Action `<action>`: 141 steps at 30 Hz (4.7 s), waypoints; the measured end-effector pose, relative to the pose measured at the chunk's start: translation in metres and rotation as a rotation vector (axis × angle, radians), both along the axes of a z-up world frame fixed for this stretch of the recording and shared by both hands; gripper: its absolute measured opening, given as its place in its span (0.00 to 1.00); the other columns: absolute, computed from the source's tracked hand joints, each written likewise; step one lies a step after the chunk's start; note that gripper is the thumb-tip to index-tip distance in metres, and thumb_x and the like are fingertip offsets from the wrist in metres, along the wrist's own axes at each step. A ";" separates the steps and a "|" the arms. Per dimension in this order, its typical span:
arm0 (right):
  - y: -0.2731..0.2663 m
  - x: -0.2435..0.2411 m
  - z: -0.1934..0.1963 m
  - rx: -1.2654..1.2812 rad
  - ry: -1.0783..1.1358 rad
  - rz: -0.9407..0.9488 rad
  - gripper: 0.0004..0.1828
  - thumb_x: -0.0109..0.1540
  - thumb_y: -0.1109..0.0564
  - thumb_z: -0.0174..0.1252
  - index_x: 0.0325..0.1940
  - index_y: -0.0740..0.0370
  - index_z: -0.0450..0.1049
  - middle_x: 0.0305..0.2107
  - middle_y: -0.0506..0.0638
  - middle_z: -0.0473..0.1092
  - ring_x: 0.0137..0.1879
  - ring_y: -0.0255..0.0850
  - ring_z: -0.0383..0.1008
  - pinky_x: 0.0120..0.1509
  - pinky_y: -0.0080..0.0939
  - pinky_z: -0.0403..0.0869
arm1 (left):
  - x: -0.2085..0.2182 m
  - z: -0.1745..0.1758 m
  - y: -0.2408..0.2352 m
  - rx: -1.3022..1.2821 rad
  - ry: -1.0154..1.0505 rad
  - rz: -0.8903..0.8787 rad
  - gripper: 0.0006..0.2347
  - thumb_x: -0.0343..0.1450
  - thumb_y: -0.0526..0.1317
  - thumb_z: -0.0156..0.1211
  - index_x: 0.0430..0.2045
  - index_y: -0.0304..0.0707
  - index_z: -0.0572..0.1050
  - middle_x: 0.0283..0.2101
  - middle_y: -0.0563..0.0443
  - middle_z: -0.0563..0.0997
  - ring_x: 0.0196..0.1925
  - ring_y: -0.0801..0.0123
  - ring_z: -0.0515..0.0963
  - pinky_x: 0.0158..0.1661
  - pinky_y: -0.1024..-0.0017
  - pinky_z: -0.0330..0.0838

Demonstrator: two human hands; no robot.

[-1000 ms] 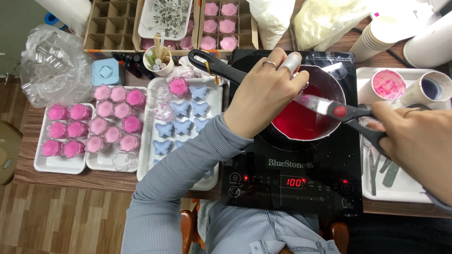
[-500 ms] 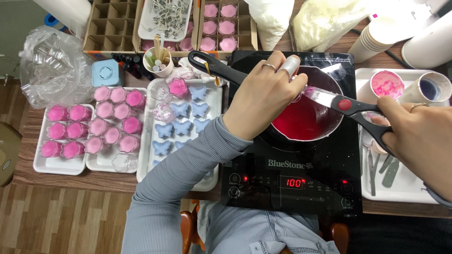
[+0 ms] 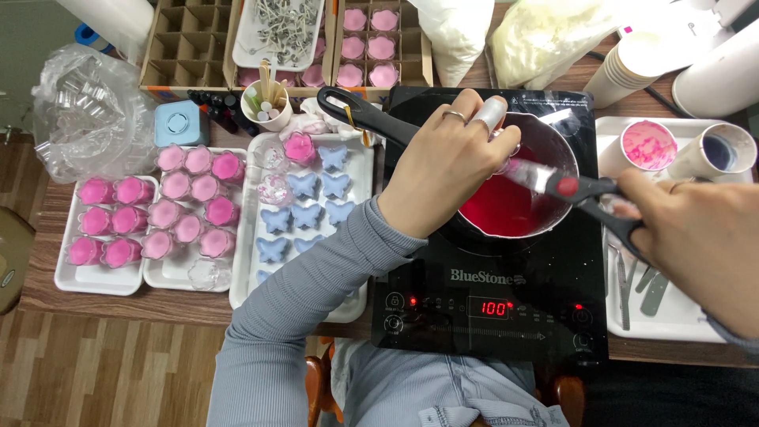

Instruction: The person trims excess wax from the tops of finished flower- and butterfly-shaped candles using scissors, holding each candle over a pot of melted red wax on an induction cooker so trimmings fall into the pot. They work through candles on trays one at a time and later stir the melted wax with a spoon.

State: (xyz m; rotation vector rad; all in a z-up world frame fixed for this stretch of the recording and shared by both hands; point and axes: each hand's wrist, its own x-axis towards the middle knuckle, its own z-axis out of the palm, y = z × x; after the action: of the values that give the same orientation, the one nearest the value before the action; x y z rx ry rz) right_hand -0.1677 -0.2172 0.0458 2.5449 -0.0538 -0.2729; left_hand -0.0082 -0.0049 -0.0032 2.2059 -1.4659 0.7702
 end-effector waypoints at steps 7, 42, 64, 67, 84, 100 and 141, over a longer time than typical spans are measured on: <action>-0.027 -0.005 -0.010 0.185 -0.112 -0.078 0.13 0.61 0.45 0.63 0.41 0.54 0.74 0.14 0.43 0.69 0.18 0.32 0.71 0.26 0.34 0.68 | 0.003 -0.002 0.010 -0.029 0.083 0.079 0.12 0.66 0.30 0.65 0.42 0.40 0.74 0.42 0.51 0.76 0.47 0.61 0.77 0.47 0.66 0.75; 0.131 0.077 0.012 0.583 -0.170 0.337 0.27 0.48 0.50 0.67 0.52 0.47 0.78 0.24 0.49 0.76 0.28 0.48 0.76 0.31 0.49 0.70 | -0.053 -0.025 0.196 -0.697 0.729 0.415 0.24 0.62 0.44 0.78 0.49 0.37 0.74 0.44 0.47 0.85 0.43 0.63 0.87 0.45 0.71 0.81; 0.352 0.165 -0.039 0.554 0.059 0.835 0.10 0.54 0.53 0.63 0.39 0.49 0.77 0.18 0.55 0.72 0.27 0.57 0.76 0.29 0.56 0.71 | -0.086 -0.096 0.363 -0.850 0.613 1.022 0.22 0.59 0.38 0.75 0.47 0.37 0.76 0.40 0.44 0.84 0.43 0.59 0.85 0.44 0.65 0.77; 0.365 0.175 -0.052 0.597 0.061 0.865 0.12 0.53 0.53 0.63 0.40 0.50 0.77 0.19 0.56 0.72 0.26 0.57 0.76 0.28 0.56 0.70 | -0.080 -0.107 0.373 -0.843 0.666 1.097 0.24 0.58 0.38 0.75 0.48 0.36 0.77 0.38 0.43 0.84 0.41 0.58 0.85 0.43 0.64 0.77; 0.393 0.206 -0.104 0.868 0.188 0.679 0.14 0.54 0.53 0.64 0.45 0.50 0.79 0.20 0.56 0.74 0.30 0.58 0.76 0.34 0.58 0.72 | -0.065 -0.145 0.400 -0.854 0.745 1.148 0.25 0.55 0.39 0.78 0.47 0.36 0.79 0.35 0.43 0.85 0.34 0.62 0.84 0.38 0.68 0.77; 0.419 0.192 -0.126 1.266 0.258 0.441 0.25 0.47 0.42 0.74 0.38 0.61 0.80 0.18 0.56 0.74 0.24 0.49 0.78 0.30 0.47 0.73 | -0.057 -0.158 0.389 -0.801 0.778 1.165 0.25 0.54 0.37 0.79 0.46 0.39 0.79 0.31 0.42 0.83 0.36 0.52 0.83 0.40 0.60 0.76; 0.163 0.077 -0.033 2.160 -0.270 -0.340 0.27 0.57 0.63 0.65 0.58 0.69 0.63 0.29 0.55 0.79 0.28 0.32 0.77 0.28 0.30 0.74 | -0.074 0.018 0.109 -0.776 1.251 0.030 0.12 0.70 0.30 0.61 0.48 0.29 0.73 0.39 0.45 0.84 0.32 0.71 0.86 0.33 0.77 0.79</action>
State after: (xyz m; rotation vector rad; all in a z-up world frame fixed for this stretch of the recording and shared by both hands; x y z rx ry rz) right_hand -0.0910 -0.0543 0.0128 4.7146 -0.5618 0.0067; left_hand -0.0825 0.1040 0.0150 1.5025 -0.3770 -0.1280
